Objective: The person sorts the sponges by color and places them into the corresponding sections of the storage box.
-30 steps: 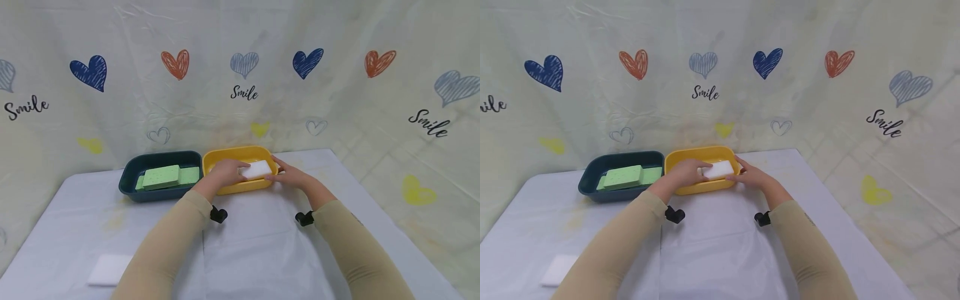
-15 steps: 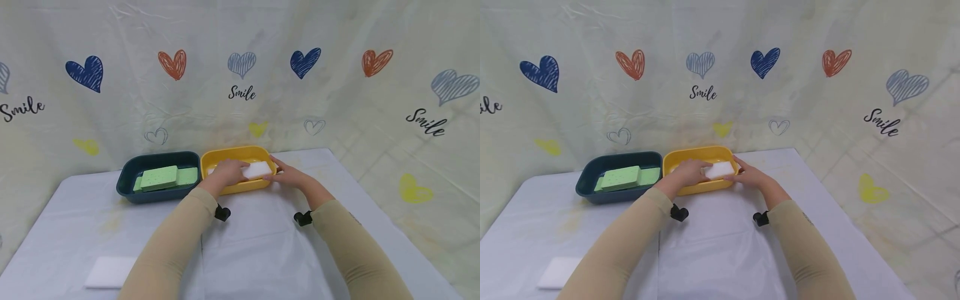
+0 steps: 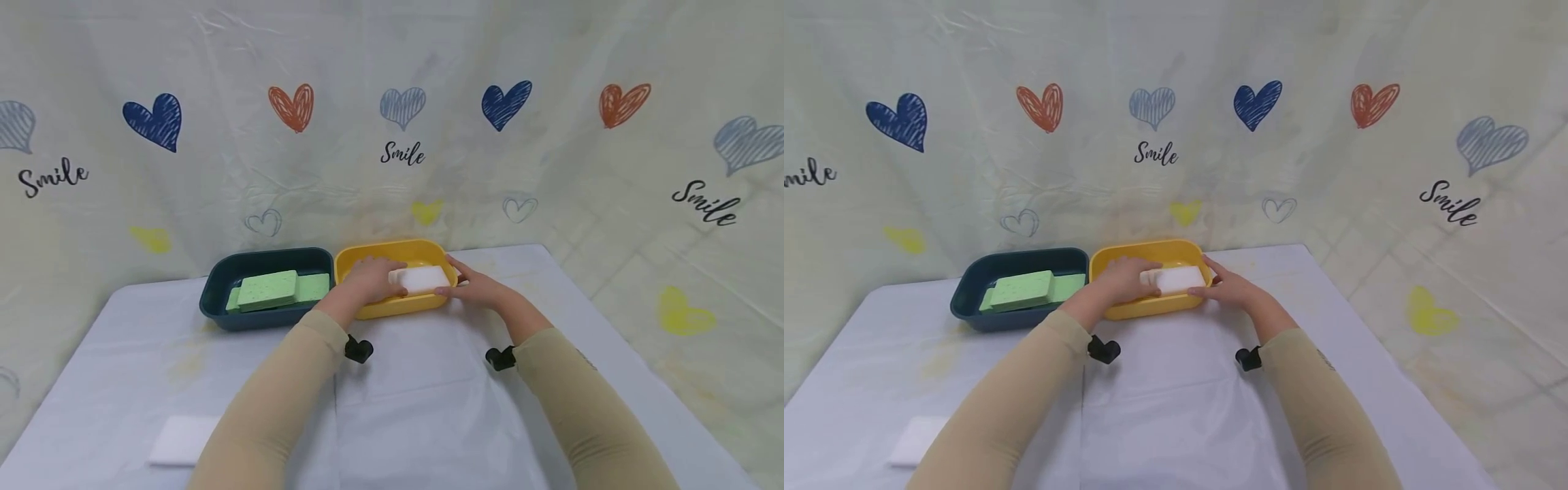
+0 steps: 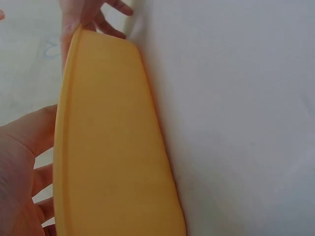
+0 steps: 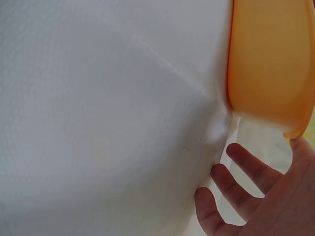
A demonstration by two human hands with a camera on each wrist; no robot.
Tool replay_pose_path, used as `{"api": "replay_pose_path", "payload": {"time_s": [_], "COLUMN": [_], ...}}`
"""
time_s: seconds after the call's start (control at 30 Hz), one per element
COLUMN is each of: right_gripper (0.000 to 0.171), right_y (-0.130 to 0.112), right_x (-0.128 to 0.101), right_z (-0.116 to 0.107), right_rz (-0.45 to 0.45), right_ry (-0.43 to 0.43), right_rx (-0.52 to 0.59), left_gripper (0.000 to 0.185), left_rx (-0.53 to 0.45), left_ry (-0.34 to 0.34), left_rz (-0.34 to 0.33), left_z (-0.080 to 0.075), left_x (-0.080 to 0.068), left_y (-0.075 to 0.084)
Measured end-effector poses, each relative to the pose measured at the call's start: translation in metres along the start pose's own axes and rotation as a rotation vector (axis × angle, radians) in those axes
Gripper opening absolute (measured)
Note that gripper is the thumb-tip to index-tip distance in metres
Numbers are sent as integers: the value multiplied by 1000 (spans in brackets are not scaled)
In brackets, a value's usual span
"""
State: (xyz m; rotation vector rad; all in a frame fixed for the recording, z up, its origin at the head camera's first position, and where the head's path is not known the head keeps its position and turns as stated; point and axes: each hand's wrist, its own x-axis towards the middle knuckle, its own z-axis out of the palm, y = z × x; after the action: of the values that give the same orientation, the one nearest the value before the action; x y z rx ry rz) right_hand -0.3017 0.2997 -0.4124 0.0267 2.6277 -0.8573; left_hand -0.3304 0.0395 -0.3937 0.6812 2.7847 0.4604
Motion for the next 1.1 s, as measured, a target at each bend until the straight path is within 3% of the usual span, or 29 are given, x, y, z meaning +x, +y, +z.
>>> {"api": "replay_pose_path", "payload": {"time_s": [0.2, 0.4, 0.77, 0.93, 1.1], "right_gripper": [117, 119, 116, 116, 118], "right_y": [-1, 0, 1, 3, -2], "right_x": [-1, 0, -2, -3, -2], "right_z": [-1, -2, -5, -5, -1], "right_rz": [-3, 7, -15, -8, -4], "right_ry": [-5, -6, -4, -7, -15], "right_rx": [-3, -2, -6, -12, 1], "left_gripper": [65, 65, 66, 66, 65], "left_rx": [-23, 22, 103, 142, 136], "left_ry": [36, 57, 83, 69, 66], "left_rz": [19, 46, 48, 51, 45], "left_z": [-6, -13, -31, -32, -30], "left_x": [-16, -34, -89, -113, -148], "left_y": [-6, -19, -51, -71, -96]}}
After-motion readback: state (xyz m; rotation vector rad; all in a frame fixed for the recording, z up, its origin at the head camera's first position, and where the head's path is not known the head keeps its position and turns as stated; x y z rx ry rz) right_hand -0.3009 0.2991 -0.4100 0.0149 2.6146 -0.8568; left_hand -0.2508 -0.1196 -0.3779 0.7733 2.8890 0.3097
